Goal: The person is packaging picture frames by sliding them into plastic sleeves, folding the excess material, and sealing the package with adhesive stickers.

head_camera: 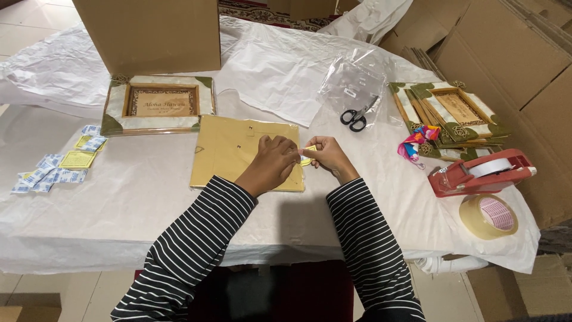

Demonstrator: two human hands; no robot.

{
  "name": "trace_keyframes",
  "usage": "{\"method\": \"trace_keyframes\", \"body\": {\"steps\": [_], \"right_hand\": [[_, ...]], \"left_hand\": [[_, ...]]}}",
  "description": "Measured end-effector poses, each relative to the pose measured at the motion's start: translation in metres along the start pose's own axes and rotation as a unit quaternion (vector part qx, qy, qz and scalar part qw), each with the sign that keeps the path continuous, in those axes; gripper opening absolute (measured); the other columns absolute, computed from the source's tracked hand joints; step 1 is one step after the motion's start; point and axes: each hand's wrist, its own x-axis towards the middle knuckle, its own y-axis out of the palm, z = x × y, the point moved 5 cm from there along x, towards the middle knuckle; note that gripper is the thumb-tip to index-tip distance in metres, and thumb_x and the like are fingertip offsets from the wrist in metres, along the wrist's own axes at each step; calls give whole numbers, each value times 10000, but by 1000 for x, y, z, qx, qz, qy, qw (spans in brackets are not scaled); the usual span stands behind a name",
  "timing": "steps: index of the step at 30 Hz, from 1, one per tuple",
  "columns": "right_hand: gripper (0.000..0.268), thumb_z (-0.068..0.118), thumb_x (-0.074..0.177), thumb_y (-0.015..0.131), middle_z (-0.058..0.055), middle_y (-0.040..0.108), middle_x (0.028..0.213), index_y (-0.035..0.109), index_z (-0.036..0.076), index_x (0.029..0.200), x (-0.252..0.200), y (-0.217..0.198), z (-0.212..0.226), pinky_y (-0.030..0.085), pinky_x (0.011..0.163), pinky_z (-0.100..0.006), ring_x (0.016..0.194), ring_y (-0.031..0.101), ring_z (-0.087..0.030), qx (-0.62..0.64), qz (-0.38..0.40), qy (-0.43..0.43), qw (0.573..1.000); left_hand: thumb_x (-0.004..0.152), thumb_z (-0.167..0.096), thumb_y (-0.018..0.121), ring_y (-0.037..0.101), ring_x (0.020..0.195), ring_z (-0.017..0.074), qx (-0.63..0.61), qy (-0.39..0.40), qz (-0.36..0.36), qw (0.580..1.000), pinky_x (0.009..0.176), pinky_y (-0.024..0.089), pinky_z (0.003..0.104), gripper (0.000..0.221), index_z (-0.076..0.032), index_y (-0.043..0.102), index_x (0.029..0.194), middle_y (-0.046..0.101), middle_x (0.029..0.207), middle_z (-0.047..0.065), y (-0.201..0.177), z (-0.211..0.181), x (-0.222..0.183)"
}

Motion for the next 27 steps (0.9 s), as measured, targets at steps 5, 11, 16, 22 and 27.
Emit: {"method": "trace_keyframes", "body": {"steps": [5,11,16,22,27], "right_hand": [[312,10,806,828,-140,662,722,615,-63,1022,-1,-1,3,558,361,-209,454,652,-160,23,-9,-25,999],[315,24,875,761,-162,687,824,601,-94,1120,-2,-23,10,606,426,-213,526,703,-185,72,-44,-38,996],[352,53,903,748,-172,687,888,598,-99,1183,3,-42,7,612,430,-224,549,714,-194,71,-70,-42,994],[307,-29,859,731,-180,695,843,614,-91,1136,-2,-33,10,558,375,-201,507,695,-190,44,-72,-46,995],[307,-34,812,749,-175,709,817,636,-86,1093,-2,-18,9,563,410,-192,523,696,-167,-23,-34,-49,998]], "left_hand": [[974,-190,612,507,1246,253,-7,-3,-2,1000,1031,294,505,115,-203,690,1057,619,1160,32,-1,0,0],[986,-179,612,515,1239,252,-14,-15,7,1000,1031,295,505,130,-199,720,1056,632,1157,45,-7,-4,0],[973,-170,630,526,1233,258,-13,-19,1,1000,1024,300,510,119,-195,732,1029,644,1151,48,-11,-5,1],[975,-181,640,537,1207,259,-13,-12,-10,1000,1020,308,517,107,-199,736,1018,642,1123,41,-11,-4,0],[971,-201,649,537,1201,258,-11,-6,-18,1000,1019,313,517,111,-211,747,1022,643,1110,35,-10,-2,0]]}}
